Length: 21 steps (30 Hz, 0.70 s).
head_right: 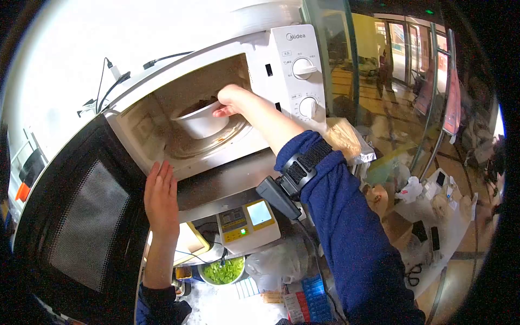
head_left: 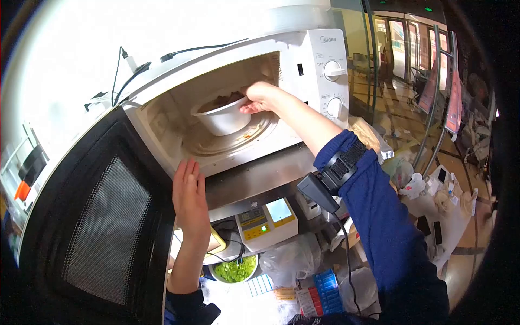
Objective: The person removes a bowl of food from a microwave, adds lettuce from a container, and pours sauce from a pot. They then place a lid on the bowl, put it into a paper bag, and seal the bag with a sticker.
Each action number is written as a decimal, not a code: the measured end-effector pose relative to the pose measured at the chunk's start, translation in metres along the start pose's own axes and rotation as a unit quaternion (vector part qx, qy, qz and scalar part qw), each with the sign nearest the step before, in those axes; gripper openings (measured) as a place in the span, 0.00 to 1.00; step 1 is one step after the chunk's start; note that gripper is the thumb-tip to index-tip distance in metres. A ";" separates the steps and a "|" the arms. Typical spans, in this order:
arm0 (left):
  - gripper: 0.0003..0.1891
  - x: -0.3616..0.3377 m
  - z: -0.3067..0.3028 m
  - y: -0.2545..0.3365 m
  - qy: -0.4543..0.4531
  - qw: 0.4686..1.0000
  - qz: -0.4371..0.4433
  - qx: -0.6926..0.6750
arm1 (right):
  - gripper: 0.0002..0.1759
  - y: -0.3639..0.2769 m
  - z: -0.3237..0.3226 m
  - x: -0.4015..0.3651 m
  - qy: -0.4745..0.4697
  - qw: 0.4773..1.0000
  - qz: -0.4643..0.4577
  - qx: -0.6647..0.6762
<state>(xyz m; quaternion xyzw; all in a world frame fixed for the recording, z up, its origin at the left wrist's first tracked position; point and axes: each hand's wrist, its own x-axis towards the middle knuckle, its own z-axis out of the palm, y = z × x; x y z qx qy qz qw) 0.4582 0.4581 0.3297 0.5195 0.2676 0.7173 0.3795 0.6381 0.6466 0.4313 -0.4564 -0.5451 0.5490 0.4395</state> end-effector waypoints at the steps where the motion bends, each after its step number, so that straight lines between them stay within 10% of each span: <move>1: 0.26 0.002 0.003 -0.002 -0.001 1.000 0.000 -0.002 | 0.15 0.000 0.001 -0.001 0.010 1.000 -0.012 0.006; 16: 0.30 0.054 0.021 -0.021 0.093 0.982 -0.075 -0.146 | 0.13 -0.004 0.001 -0.090 -0.010 0.998 -0.050 -0.028; 21: 0.29 0.064 0.031 -0.006 0.057 0.998 -0.024 0.027 | 0.20 0.001 -0.006 -0.093 0.004 0.986 -0.070 -0.151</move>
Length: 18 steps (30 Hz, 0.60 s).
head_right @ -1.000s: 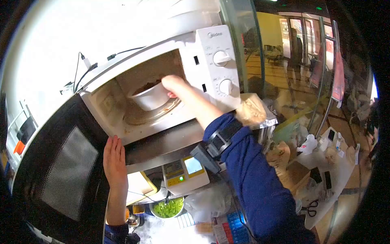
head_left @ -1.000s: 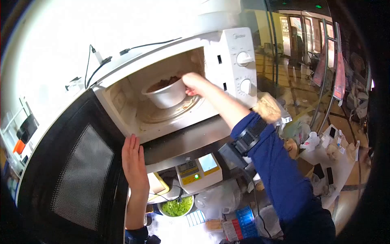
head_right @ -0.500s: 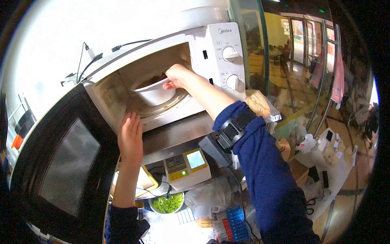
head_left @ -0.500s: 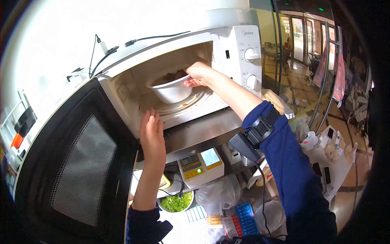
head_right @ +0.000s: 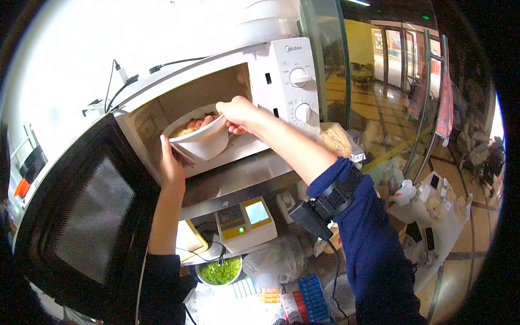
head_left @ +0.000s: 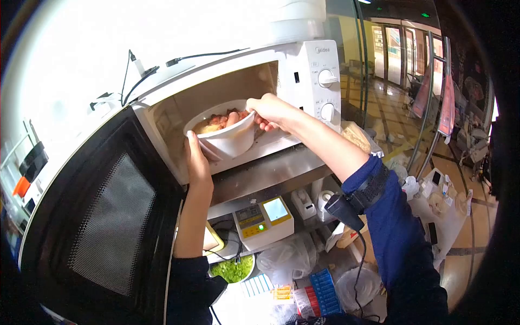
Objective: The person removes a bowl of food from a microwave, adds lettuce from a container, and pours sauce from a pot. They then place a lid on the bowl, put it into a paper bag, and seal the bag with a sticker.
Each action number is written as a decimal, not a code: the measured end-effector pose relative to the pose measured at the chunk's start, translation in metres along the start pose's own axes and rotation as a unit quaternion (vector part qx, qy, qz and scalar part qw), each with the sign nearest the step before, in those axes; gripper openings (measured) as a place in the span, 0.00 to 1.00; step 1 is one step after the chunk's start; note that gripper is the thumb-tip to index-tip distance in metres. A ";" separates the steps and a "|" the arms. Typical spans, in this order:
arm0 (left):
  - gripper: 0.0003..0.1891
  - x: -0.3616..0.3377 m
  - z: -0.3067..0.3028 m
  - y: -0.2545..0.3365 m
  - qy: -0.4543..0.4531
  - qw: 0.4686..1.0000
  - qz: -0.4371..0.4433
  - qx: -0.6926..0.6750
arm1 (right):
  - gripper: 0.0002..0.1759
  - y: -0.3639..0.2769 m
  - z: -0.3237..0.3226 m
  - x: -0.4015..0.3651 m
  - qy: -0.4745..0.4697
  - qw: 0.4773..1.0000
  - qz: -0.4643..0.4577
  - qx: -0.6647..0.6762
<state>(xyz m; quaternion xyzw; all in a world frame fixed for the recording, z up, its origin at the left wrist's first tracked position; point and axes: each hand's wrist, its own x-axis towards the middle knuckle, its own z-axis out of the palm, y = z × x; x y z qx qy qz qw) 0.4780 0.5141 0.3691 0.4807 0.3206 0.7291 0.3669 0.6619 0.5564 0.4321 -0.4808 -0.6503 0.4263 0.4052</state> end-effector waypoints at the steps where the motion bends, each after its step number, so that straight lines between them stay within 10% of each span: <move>1: 0.29 -0.001 0.005 0.006 0.008 0.999 -0.004 0.050 | 0.20 0.004 0.000 0.003 0.002 1.000 -0.003 0.000; 6: 0.26 0.010 0.001 -0.006 -0.029 0.999 0.028 0.032 | 0.38 0.032 0.015 0.003 -0.082 0.981 -0.166 0.053; 8: 0.23 0.014 0.000 -0.012 -0.055 0.988 0.125 0.077 | 0.67 0.044 0.020 0.010 -0.042 0.966 -0.254 -0.016; 18: 0.27 0.004 -0.002 -0.007 -0.136 0.977 0.166 -0.013 | 0.59 0.042 0.041 0.000 0.118 0.910 -0.396 -0.018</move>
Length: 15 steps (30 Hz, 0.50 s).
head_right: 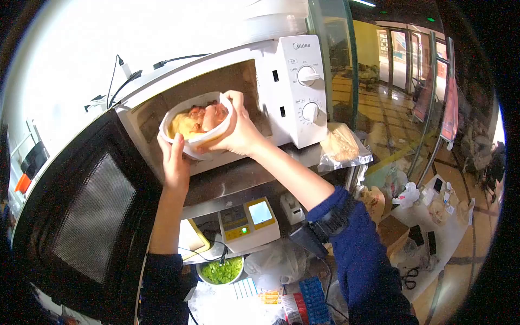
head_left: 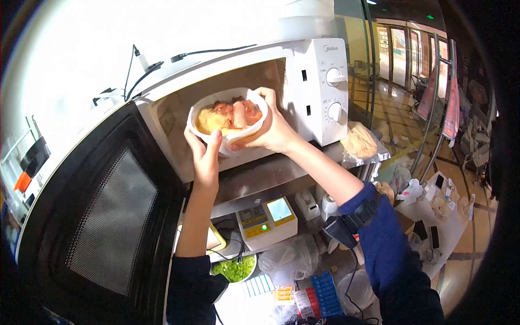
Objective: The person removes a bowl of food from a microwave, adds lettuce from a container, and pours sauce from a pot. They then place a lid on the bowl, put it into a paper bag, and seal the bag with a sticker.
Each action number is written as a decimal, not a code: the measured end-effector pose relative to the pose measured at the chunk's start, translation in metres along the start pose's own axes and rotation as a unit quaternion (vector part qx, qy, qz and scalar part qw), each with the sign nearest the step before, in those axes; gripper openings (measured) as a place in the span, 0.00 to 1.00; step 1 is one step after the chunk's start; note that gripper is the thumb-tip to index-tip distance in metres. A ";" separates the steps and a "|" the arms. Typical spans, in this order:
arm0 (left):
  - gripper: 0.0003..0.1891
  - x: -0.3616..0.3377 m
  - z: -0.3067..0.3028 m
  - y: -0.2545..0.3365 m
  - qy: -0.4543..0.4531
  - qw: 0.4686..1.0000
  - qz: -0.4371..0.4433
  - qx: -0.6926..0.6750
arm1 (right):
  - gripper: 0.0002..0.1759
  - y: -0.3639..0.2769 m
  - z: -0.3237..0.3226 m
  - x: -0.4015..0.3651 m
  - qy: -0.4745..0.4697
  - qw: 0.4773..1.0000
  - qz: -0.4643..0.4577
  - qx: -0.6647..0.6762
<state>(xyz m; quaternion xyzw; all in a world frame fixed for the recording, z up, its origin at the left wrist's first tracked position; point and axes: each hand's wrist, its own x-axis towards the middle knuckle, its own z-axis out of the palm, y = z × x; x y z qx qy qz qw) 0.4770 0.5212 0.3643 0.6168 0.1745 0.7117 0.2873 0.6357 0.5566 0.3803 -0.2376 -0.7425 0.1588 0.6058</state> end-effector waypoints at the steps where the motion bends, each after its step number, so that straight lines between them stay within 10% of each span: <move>1: 0.28 -0.004 0.004 0.008 0.002 0.997 -0.004 -0.074 | 0.59 -0.011 -0.001 -0.002 0.014 0.999 -0.036 -0.025; 7: 0.34 -0.069 0.034 0.064 0.088 0.985 0.015 -0.147 | 0.66 -0.075 -0.008 -0.057 0.030 0.995 -0.055 0.074; 15: 0.44 -0.283 0.002 0.056 0.225 0.965 -0.129 -0.050 | 0.63 -0.129 0.019 -0.218 -0.090 0.970 -0.089 -0.208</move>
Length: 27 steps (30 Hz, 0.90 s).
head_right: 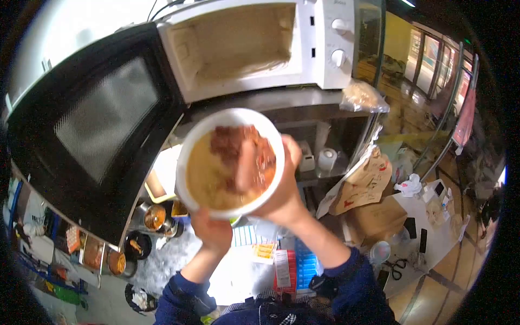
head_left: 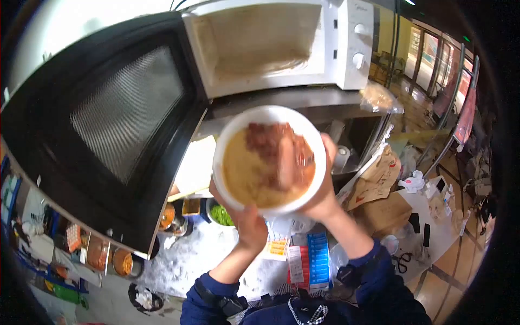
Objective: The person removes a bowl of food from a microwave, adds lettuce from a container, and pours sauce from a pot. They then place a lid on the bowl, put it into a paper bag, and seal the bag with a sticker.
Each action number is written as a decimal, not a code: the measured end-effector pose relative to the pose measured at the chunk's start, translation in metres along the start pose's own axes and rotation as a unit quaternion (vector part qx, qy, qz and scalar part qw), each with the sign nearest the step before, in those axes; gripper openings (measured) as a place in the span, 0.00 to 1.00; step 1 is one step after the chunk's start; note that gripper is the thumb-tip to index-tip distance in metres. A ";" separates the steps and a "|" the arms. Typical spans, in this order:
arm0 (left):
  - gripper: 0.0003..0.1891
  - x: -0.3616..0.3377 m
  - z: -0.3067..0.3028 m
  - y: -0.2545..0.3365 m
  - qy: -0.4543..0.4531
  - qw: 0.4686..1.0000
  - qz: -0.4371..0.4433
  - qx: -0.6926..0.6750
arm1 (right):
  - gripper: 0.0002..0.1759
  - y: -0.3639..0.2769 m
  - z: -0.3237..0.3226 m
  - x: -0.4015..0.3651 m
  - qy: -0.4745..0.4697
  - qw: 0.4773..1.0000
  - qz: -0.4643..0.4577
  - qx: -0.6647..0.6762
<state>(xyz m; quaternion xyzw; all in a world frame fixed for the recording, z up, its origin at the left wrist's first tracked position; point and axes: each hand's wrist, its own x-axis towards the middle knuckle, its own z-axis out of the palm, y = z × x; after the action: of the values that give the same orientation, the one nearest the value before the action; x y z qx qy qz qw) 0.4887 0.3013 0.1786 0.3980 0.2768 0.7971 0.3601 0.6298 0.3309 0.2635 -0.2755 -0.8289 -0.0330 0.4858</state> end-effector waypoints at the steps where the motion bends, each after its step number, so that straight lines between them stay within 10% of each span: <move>1: 0.40 -0.028 -0.018 -0.003 0.007 0.999 -0.027 -0.018 | 0.58 -0.005 0.018 -0.030 0.006 0.995 0.071 0.076; 2: 0.36 -0.055 -0.034 -0.005 0.018 0.998 -0.055 -0.034 | 0.58 -0.013 0.039 -0.058 0.076 0.954 0.123 0.262; 6: 0.45 -0.140 -0.115 -0.018 0.149 0.987 -0.058 0.019 | 0.59 -0.072 0.077 -0.123 -0.069 0.995 0.063 0.037; 7: 0.48 -0.154 -0.134 -0.022 0.176 0.981 -0.074 0.014 | 0.57 -0.079 0.096 -0.140 -0.014 0.974 0.113 0.197; 14: 0.45 -0.206 -0.268 -0.040 0.203 0.973 -0.081 0.075 | 0.66 -0.117 0.284 -0.299 -0.049 0.860 0.252 0.441; 20: 0.43 -0.226 -0.410 -0.100 0.153 0.977 -0.115 0.095 | 0.67 -0.127 0.380 -0.357 -0.057 0.868 0.241 0.431; 22: 0.43 -0.222 -0.438 -0.078 -0.005 0.825 -0.107 0.555 | 0.70 -0.135 0.365 -0.371 -0.152 0.832 0.342 0.408; 24: 0.45 -0.232 -0.472 -0.040 0.073 0.820 -0.128 0.553 | 0.69 -0.139 0.291 -0.355 -0.312 0.886 0.330 0.090; 27: 0.47 -0.229 -0.436 0.111 0.057 0.549 -0.153 0.820 | 0.50 -0.160 0.131 -0.260 -0.335 0.898 0.286 -0.012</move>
<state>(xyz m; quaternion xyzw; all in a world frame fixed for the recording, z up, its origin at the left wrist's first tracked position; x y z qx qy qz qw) 0.1825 -0.0129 -0.0715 0.4257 0.8869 0.1782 -0.0219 0.5463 0.1270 0.0144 -0.5011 -0.8278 0.1913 0.1646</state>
